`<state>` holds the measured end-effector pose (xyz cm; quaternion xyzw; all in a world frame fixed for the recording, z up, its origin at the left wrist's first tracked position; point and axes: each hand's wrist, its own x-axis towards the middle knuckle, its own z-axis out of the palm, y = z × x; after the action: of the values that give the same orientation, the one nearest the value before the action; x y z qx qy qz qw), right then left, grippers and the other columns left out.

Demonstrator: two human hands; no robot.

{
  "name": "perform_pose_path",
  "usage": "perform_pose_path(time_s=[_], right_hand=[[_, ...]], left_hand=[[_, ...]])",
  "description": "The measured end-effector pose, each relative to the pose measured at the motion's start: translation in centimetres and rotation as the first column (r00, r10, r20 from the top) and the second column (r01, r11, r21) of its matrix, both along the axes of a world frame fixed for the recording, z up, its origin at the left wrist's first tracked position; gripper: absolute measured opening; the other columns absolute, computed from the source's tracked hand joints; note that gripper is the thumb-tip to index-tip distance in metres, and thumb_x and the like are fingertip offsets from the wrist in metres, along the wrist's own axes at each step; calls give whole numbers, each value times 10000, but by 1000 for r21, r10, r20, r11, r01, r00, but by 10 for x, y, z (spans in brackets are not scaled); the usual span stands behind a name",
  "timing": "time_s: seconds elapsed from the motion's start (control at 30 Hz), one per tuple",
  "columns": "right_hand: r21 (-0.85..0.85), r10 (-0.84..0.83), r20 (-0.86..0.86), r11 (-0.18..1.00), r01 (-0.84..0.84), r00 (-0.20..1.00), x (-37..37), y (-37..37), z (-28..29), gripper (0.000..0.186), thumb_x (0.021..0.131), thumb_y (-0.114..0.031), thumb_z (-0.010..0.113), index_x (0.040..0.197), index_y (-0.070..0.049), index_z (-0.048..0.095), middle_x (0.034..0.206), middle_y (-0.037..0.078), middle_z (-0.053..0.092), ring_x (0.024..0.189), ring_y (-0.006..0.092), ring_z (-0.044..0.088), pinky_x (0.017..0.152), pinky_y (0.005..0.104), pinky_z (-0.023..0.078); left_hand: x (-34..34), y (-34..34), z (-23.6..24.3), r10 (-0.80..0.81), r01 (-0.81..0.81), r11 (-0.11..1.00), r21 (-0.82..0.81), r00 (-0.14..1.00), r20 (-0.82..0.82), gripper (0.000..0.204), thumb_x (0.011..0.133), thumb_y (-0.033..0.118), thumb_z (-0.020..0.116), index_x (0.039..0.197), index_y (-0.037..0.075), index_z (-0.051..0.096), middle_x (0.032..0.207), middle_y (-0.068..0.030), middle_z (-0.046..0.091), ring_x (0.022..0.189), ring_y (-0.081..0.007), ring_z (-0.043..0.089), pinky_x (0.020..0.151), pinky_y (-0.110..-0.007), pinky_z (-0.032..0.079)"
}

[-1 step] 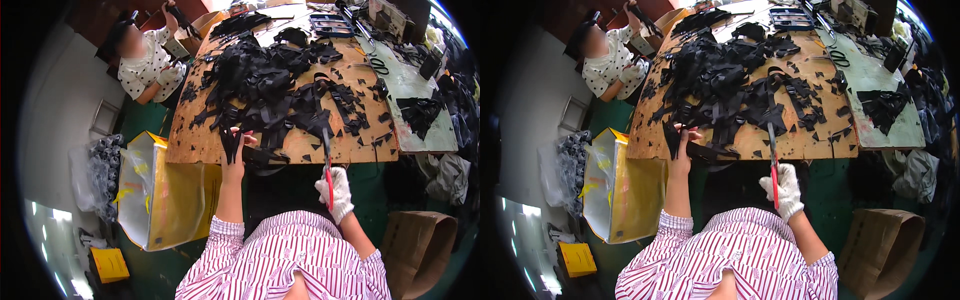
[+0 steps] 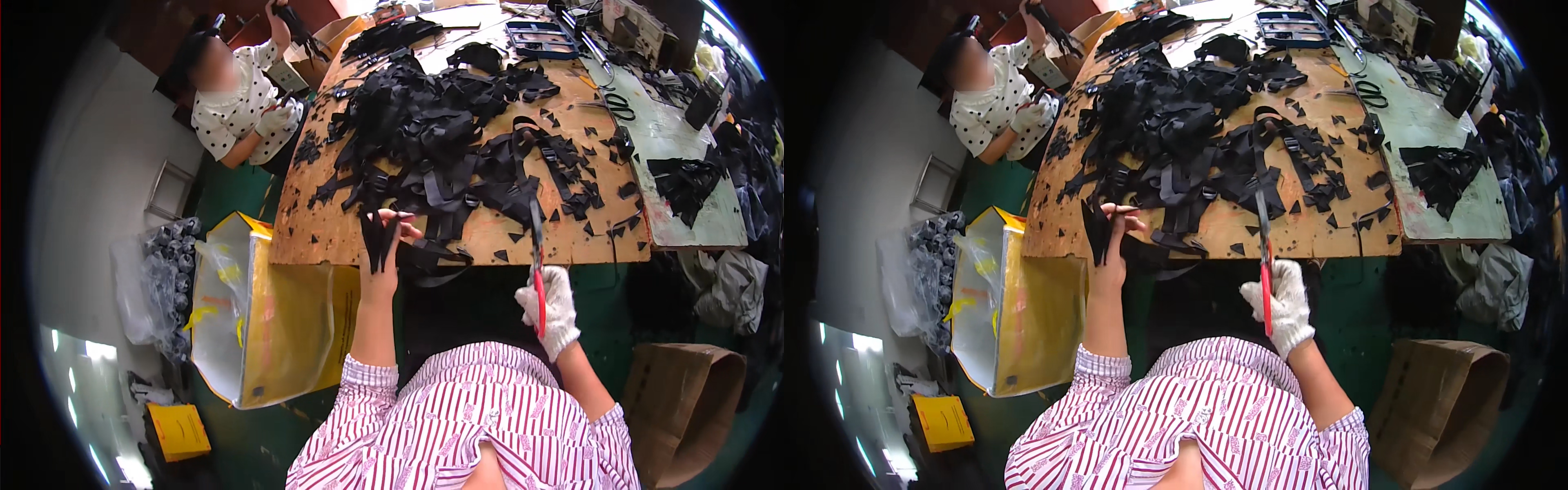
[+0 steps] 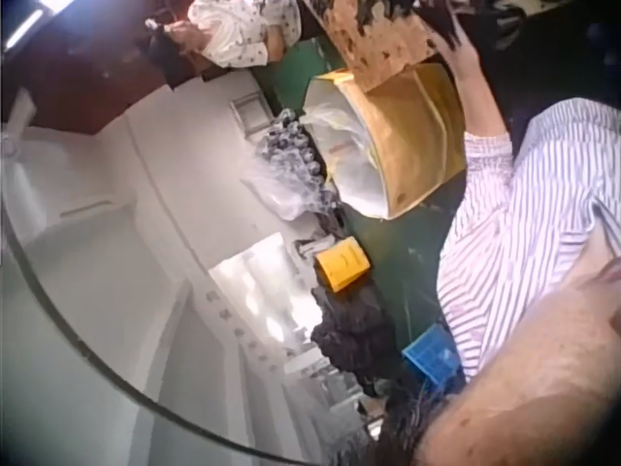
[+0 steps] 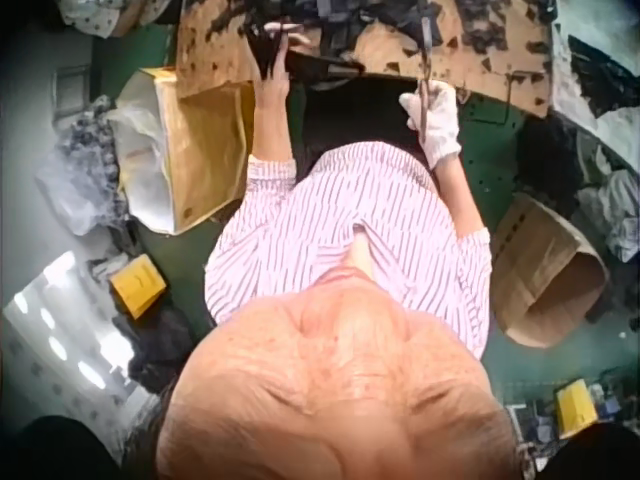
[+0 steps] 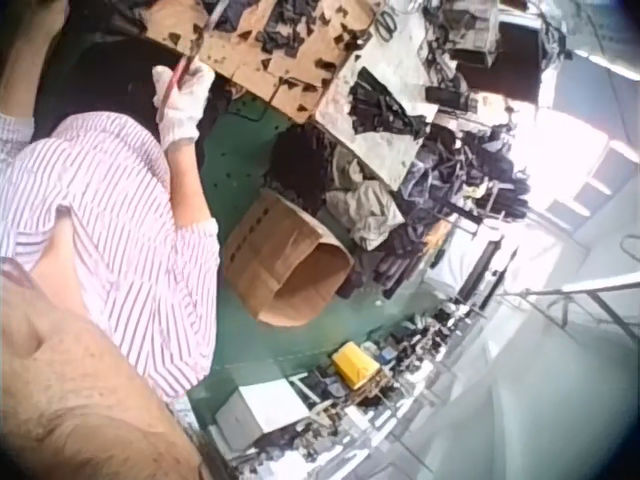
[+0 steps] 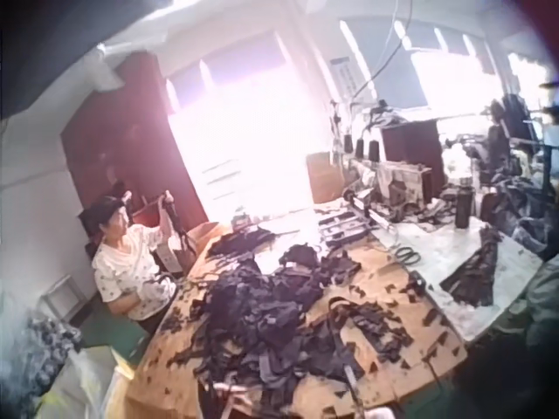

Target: The person uses red-handled scissors to cut black fabric strips into smaller pieces. They hold the fabric in their left hand and cut with their right hand, dropping the cut pieces onto a wooden table.

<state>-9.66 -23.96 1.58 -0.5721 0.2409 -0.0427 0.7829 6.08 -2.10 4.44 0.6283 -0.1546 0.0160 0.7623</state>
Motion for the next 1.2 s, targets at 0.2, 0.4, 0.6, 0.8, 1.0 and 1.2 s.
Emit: perform_pose_path(time_s=[0.2, 0.4, 0.6, 0.8, 1.0, 1.2], right_hand=[[-171, 46, 284, 985, 3, 958, 16, 4, -6, 589, 659, 4, 782, 1086, -66, 383, 816, 21, 535, 688, 80, 531, 624, 218, 475], [-288, 180, 355, 955, -77, 917, 17, 20, -23, 699, 626, -38, 837, 1145, -71, 370, 1040, 62, 511, 872, 101, 533, 762, 253, 480], [-632, 238, 468, 763, 134, 851, 22, 12, -42, 697, 595, -81, 844, 1125, -59, 392, 1052, 113, 521, 795, 137, 569, 720, 293, 486], [-420, 142, 455, 905, 72, 879, 17, 0, -31, 631, 681, -18, 780, 1162, -61, 373, 1115, 114, 538, 862, 156, 601, 759, 286, 496], [-185, 113, 372, 982, -45, 921, 6, 5, -24, 585, 727, 14, 728, 1185, -52, 371, 1153, 135, 558, 1040, 175, 576, 867, 297, 482], [-107, 81, 317, 993, -49, 945, 6, 24, -28, 547, 741, 15, 698, 1176, -43, 370, 1048, 109, 574, 956, 161, 585, 837, 294, 494]], left_hand=[[-37, -3, -16, -359, 269, 923, -275, 858, -367, 207, 930, 202, 495, 968, 21, 589, 1010, -114, 567, 966, -188, 559, 847, -296, 480], [-64, -23, 7, -368, 256, 868, 425, 907, 206, 206, 764, -21, 637, 959, 22, 585, 983, -92, 543, 900, -171, 555, 783, -262, 451], [-76, -29, 11, -464, 336, 830, 445, 859, 217, 206, 726, 16, 684, 908, 7, 590, 821, -70, 561, 796, -182, 570, 714, -267, 450], [-74, -31, 11, -485, 371, 795, 480, 864, 136, 200, 716, -44, 650, 905, -4, 599, 877, -74, 546, 822, -171, 564, 728, -255, 453], [-80, -35, 2, -388, 432, 884, 179, 891, -236, 61, 848, -11, 521, 852, -38, 575, 884, -75, 514, 831, -143, 553, 738, -224, 448], [-72, -35, -8, -467, 438, 884, -164, 817, -337, 88, 876, 30, 519, 940, 4, 573, 903, -54, 564, 796, -117, 558, 721, -221, 458]])
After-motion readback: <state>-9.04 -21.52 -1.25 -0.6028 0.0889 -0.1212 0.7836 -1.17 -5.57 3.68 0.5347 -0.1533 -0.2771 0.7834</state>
